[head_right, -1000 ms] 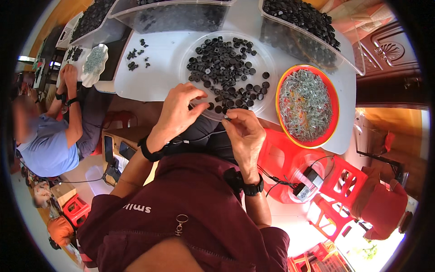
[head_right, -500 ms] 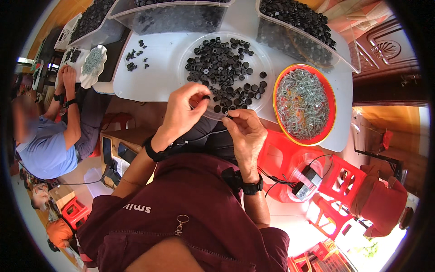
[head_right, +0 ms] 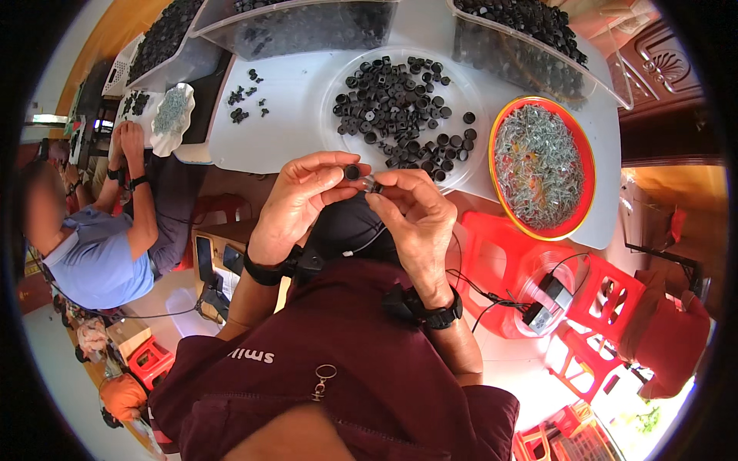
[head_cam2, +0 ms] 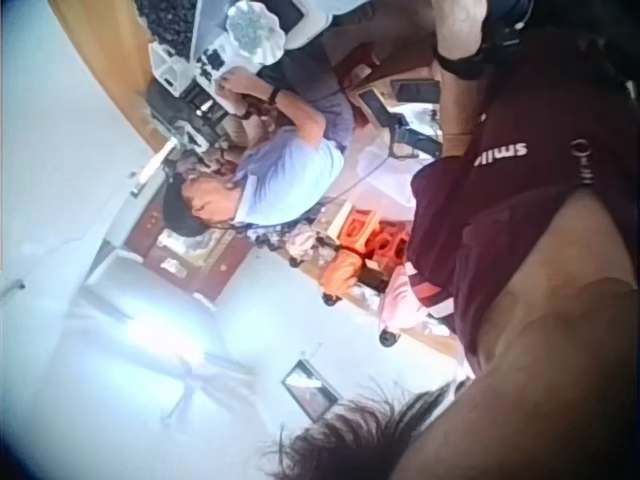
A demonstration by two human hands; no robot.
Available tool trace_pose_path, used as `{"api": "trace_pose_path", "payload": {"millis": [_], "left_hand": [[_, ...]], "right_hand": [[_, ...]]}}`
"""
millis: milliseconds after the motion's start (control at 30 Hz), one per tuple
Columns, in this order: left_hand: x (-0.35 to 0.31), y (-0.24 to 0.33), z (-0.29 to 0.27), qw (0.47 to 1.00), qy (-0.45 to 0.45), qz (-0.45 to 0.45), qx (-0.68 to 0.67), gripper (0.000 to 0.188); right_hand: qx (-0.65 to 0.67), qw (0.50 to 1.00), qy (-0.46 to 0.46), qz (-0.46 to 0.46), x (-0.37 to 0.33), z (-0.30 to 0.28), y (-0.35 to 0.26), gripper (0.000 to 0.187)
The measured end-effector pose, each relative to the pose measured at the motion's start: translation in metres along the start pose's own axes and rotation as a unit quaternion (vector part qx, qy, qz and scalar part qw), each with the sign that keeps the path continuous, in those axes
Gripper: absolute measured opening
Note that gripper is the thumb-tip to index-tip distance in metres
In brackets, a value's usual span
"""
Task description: Inspecting and assembling small black rubber or plastic grommets into sets or components at a workbench.
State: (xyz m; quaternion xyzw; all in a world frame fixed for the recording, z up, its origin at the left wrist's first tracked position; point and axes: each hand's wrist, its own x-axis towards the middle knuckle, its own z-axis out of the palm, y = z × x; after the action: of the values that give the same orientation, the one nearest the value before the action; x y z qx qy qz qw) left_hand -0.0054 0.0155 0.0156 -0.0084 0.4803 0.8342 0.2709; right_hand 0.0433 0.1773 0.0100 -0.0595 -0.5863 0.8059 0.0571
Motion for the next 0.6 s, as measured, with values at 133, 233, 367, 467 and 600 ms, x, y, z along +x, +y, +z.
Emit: {"api": "trace_pose_path", "payload": {"millis": [133,233,367,467,600], "left_hand": [[-0.002,-0.001,-0.003,1.000,-0.003,0.004,0.006,0.023],[-0.001,-0.006,-0.009,0.999,-0.028,0.011,-0.015,0.022],[-0.002,-0.004,-0.009,0.999,-0.025,0.018,0.013,0.021],[-0.003,-0.003,-0.009,0.999,-0.032,0.031,0.020,0.021],[-0.002,-0.005,-0.008,0.998,-0.022,0.043,0.048,0.021]], "right_hand": [[0.004,1.000,0.012,0.007,-0.002,0.004,0.003,0.022],[-0.004,1.000,0.005,-0.025,-0.001,0.010,0.001,0.021],[-0.022,0.999,0.007,-0.039,-0.003,0.014,0.005,0.018],[-0.047,0.997,0.010,-0.058,-0.003,0.017,0.005,0.017],[-0.047,0.997,0.015,-0.059,-0.003,0.015,0.007,0.017]]}}
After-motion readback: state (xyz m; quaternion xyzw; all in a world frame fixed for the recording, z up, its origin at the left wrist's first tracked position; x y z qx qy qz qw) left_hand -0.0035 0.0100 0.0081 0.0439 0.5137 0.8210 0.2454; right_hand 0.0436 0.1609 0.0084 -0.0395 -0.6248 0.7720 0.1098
